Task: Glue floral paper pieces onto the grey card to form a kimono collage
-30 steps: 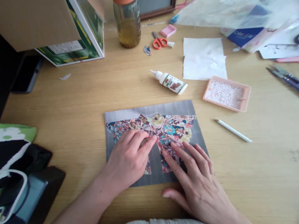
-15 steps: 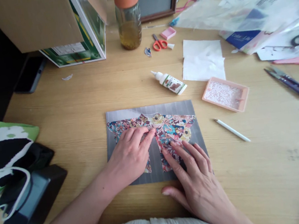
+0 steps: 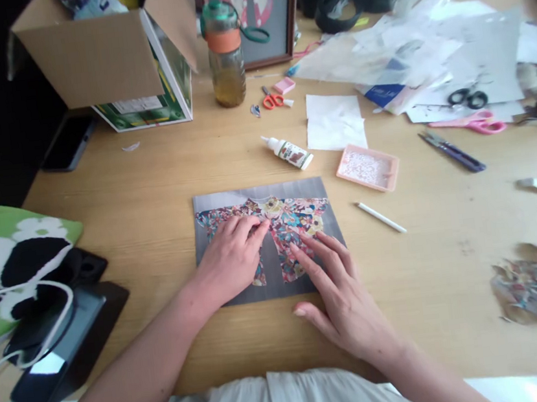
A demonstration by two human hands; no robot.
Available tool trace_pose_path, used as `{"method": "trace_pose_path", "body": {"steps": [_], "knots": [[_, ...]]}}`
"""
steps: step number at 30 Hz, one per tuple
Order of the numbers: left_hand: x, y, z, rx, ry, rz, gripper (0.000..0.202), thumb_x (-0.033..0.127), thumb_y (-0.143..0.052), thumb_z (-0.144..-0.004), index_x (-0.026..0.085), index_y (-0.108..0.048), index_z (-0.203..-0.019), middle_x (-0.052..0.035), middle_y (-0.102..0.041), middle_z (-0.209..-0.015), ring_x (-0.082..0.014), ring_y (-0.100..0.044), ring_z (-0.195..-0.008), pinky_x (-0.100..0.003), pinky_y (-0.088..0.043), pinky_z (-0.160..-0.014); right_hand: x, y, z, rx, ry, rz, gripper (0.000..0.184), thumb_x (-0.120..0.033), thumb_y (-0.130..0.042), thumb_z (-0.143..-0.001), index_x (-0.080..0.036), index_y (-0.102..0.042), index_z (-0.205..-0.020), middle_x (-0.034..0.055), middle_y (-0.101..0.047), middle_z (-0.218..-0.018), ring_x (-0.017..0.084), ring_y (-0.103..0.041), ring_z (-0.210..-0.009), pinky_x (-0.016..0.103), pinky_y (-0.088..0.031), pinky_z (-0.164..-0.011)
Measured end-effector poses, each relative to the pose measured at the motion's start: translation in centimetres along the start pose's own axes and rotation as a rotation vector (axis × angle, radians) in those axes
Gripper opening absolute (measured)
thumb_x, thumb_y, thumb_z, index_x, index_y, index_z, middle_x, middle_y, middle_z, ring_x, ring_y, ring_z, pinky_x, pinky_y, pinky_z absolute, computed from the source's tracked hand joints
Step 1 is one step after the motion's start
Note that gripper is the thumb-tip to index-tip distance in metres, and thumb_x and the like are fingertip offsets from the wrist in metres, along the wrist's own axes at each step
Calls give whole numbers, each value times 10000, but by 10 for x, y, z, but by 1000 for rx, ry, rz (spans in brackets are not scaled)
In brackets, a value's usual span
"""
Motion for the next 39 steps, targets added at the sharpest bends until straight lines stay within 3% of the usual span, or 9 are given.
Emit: {"method": "trace_pose_path", "body": {"steps": [4, 9, 16, 20, 27, 39], "knots": [[8, 10, 3, 78, -105, 60, 402, 12, -471, -880, 89, -637, -1238, -139, -628, -1206, -269, -533, -1101, -469, -509, -1008, -3, -1, 0, 21, 18, 70, 694, -626, -391, -973, -167, -386, -1492, 196, -365, -1495, 387, -244, -1415, 652, -334, -1096], [17, 10, 7, 89, -235, 99, 359, 14, -526, -848, 119, -699, -1144, -109, -651, -1261, -283, -520, -1168, -478, -512, -1027, -10, 9, 3, 126, 82, 61, 562, -535, -387, -1010, -143, -503, -1395, 194, -438, -1447, 363, -306, -1381, 609, -386, -1064], [21, 5, 10, 94, -290, 59, 346, 11, -586, -812, 133, -731, -1101, -100, -695, -1183, -299, -545, -1172, -482, -529, -1014, -15, 12, 7, 176, 93, 120, 489, -489, -414, -1016, -119, -625, -1256, 191, -541, -1337, 369, -377, -1311, 600, -419, -1014], [24, 6, 11, 99, -297, 47, 309, 62, -587, -850, 164, -746, -1094, -122, -683, -1196, -302, -553, -1190, -484, -518, -1024, -15, 18, 10, 248, 71, 98, 341, -345, -451, -1023, -119, -693, -1099, 168, -607, -1233, 343, -432, -1259, 553, -441, -998], [28, 6, 13, 58, -318, 53, 291, 97, -545, -905, 198, -759, -1073, -111, -676, -1226, -281, -563, -1179, -468, -514, -1016, -16, 17, 11, 239, 66, 133, 290, -315, -483, -1009, -139, -713, -1026, 146, -646, -1158, 345, -461, -1227, 530, -449, -951], [31, 9, 14, 45, -314, 39, 286, 94, -530, -925, 187, -744, -1090, -119, -660, -1252, -273, -549, -1210, -479, -491, -1032, -24, 15, 11, 234, 153, 267, 323, -372, -540, -987, -102, -685, -1089, 186, -649, -1159, 346, -467, -1233, 522, -449, -961]]}}
Point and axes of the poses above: each hand's wrist, its own z-axis away from the middle knuckle, its own y-axis out of the back of the hand, x = y × z, the point moved 7 cm from there along -z, towards the middle knuckle
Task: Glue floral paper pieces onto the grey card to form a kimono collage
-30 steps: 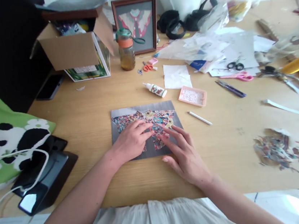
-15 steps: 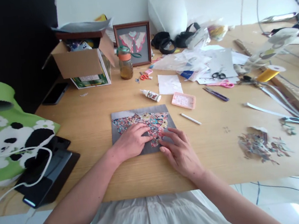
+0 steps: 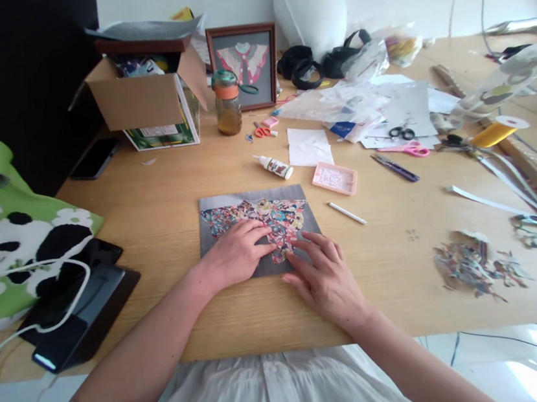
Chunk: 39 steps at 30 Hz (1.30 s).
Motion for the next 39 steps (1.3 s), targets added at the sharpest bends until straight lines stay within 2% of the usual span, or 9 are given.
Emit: {"method": "trace_pose_path", "body": {"steps": [5, 11, 16, 23, 31, 36, 39], "knots": [[4, 1, -1, -18, -15, 47, 252, 129, -542, -937, 220, -761, -1022, -85, -675, -1226, -274, -548, -1213, -495, -481, -1037, 0, 1, 0, -4, 4, -42, 282, -360, -547, -981, -144, -697, -1082, 168, -645, -1165, 333, -485, -1215, 514, -465, -942], [5, -2, 0, -29, -7, 32, 220, 166, -568, -947, 235, -761, -1026, -65, -675, -1237, -263, -548, -1216, -469, -463, -1060, -1, 1, -1, -13, 21, -68, 288, -373, -560, -980, -132, -688, -1070, 169, -647, -1161, 336, -483, -1217, 507, -467, -940], [4, -3, 0, -33, -1, 49, 230, 146, -566, -941, 228, -760, -1034, -69, -673, -1237, -266, -540, -1223, -462, -464, -1058, 1, 4, 0, 3, 15, -112, 271, -352, -571, -976, -120, -691, -1051, 179, -644, -1159, 342, -488, -1208, 516, -475, -916], [4, -4, 1, -39, 0, 47, 248, 121, -553, -936, 218, -755, -1044, -79, -670, -1242, -269, -537, -1224, -468, -468, -1050, 1, 3, 0, -14, 29, -139, 243, -372, -601, -958, -161, -711, -1006, 156, -649, -1158, 331, -501, -1205, 522, -492, -928], [5, -5, 1, -30, 3, 38, 232, 127, -565, -939, 216, -754, -1041, -87, -670, -1253, -263, -541, -1225, -479, -459, -1054, 1, 2, 1, -21, 11, -171, 219, -350, -608, -952, -175, -711, -1034, 149, -641, -1156, 338, -496, -1206, 537, -502, -923], [7, -3, 0, -4, -12, 12, 212, 187, -561, -960, 204, -765, -1014, -90, -687, -1219, -264, -558, -1195, -466, -463, -1055, 3, -1, 1, -41, -10, -143, 344, -376, -574, -968, -129, -646, -1197, 185, -588, -1228, 357, -453, -1236, 570, -483, -949], [7, -2, 0, 2, -14, 10, 209, 208, -562, -964, 194, -768, -1001, -94, -693, -1203, -261, -562, -1187, -463, -463, -1061, 5, -4, 1, -70, -21, -117, 357, -391, -565, -972, -133, -638, -1207, 186, -573, -1242, 364, -438, -1249, 580, -472, -958]]}}
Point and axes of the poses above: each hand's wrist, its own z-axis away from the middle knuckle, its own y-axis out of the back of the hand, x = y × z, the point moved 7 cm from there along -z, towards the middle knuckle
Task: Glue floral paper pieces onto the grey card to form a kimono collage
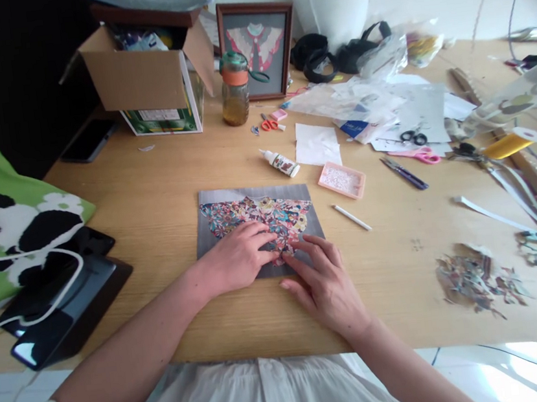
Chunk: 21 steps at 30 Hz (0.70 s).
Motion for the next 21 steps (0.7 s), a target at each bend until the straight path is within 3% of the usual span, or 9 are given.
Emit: {"method": "trace_pose_path", "body": {"steps": [10, 21], "knots": [[-3, -2, 2, -24, 17, 51, 262, 76, -568, -898, 174, -741, -1069, -101, -686, -1234, -271, -566, -1211, -492, -460, -1063, 5, -8, -1, -48, -65, 33, 450, -454, -515, -985, -174, -583, -1331, 177, -542, -1302, 357, -405, -1277, 588, -449, -987], [-4, 1, 0, 1, 43, 62, 257, 61, -546, -892, 165, -758, -992, -109, -671, -1225, -288, -540, -1225, -485, -481, -1054, 2, -10, -2, -73, -8, 60, 610, -553, -473, -975, -107, -526, -1387, 208, -529, -1318, 377, -393, -1267, 583, -425, -981]]}}
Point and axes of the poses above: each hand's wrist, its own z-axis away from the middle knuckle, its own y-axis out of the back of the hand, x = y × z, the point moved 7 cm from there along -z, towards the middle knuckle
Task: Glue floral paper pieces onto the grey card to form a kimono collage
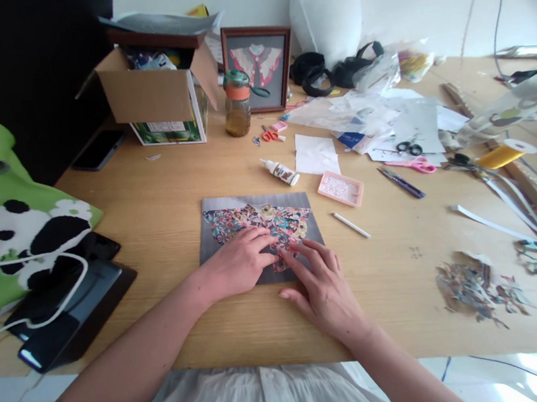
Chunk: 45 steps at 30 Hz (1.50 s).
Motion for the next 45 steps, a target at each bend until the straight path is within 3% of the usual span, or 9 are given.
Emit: {"method": "trace_pose_path", "body": {"steps": [9, 13, 17, 20, 23, 28, 33, 38, 45], "knots": [[-55, 33, 11, 322, 258, -6, 367, -28, -491, -831, 144, -727, -1053, -109, -691, -1150, -236, -601, -1101, -461, -533, -981, -3, -5, 1, -26, 52, 31, 637, -579, -475, -966, -146, -475, -1433, 180, -494, -1429, 378, -333, -1368, 598, -374, -1054], [-64, 26, 13, 284, 303, -29, 375, -22, -496, -822, 152, -730, -1058, -113, -694, -1154, -242, -602, -1105, -483, -527, -985, -2, -10, 1, -33, 44, 67, 687, -614, -454, -961, -163, -422, -1479, 178, -422, -1497, 379, -281, -1414, 607, -351, -1082], [-52, 18, 7, 149, 278, -50, 355, 34, -485, -894, 161, -706, -1141, -107, -644, -1298, -256, -538, -1254, -501, -429, -1101, -2, -6, 1, 0, 57, 27, 638, -595, -453, -970, -171, -450, -1447, 180, -445, -1469, 385, -292, -1409, 625, -346, -1082], [-31, 6, 2, -74, 199, -52, 399, 309, -478, -1004, 180, -543, -1376, -77, -438, -1532, -292, -311, -1458, -573, -256, -1195, 1, 6, 2, 96, 35, -88, 568, -514, -423, -1009, -169, -413, -1460, 182, -453, -1445, 360, -334, -1386, 597, -392, -1060], [-14, -3, 4, -227, 168, -30, 697, 603, -385, -986, 145, -334, -1509, -70, -250, -1617, -274, -129, -1521, -575, -93, -1231, 6, 15, 3, 177, -11, -159, 502, -465, -420, -1022, -190, -426, -1443, 167, -496, -1390, 347, -375, -1352, 584, -432, -1028], [-10, -16, 11, -339, 214, -8, 759, 666, -256, -981, 133, -301, -1521, -69, -269, -1607, -222, -109, -1526, -514, 32, -1238, 12, 17, 3, 199, -54, -197, 430, -399, -459, -1020, -203, -472, -1402, 150, -532, -1343, 335, -405, -1322, 574, -454, -1014], [-13, -11, 7, -294, 209, -25, 732, 658, -234, -987, 193, -224, -1552, -43, -231, -1622, -211, -91, -1528, -496, 32, -1237, 11, 15, 2, 192, -55, -189, 485, -403, -441, -1025, -172, -425, -1452, 165, -505, -1392, 335, -382, -1349, 576, -439, -1039], [-25, -5, 6, -223, 267, -118, 675, 589, -231, -1016, 199, -184, -1565, -67, -212, -1627, -232, -126, -1524, -511, -44, -1236, 5, 8, 0, 114, 17, -131, 402, -379, -510, -1002, -179, -536, -1348, 154, -566, -1333, 355, -393, -1338, 606, -426, -1028], [-44, 3, 8, -85, 374, -201, 661, 542, -197, -1030, 161, -147, -1568, -89, -132, -1642, -245, -105, -1527, -552, -144, -1222, 7, 23, 1, 251, -38, -207, 397, -305, -541, -989, -188, -488, -1364, 133, -608, -1242, 301, -485, -1232, 512, -497, -967]]}}
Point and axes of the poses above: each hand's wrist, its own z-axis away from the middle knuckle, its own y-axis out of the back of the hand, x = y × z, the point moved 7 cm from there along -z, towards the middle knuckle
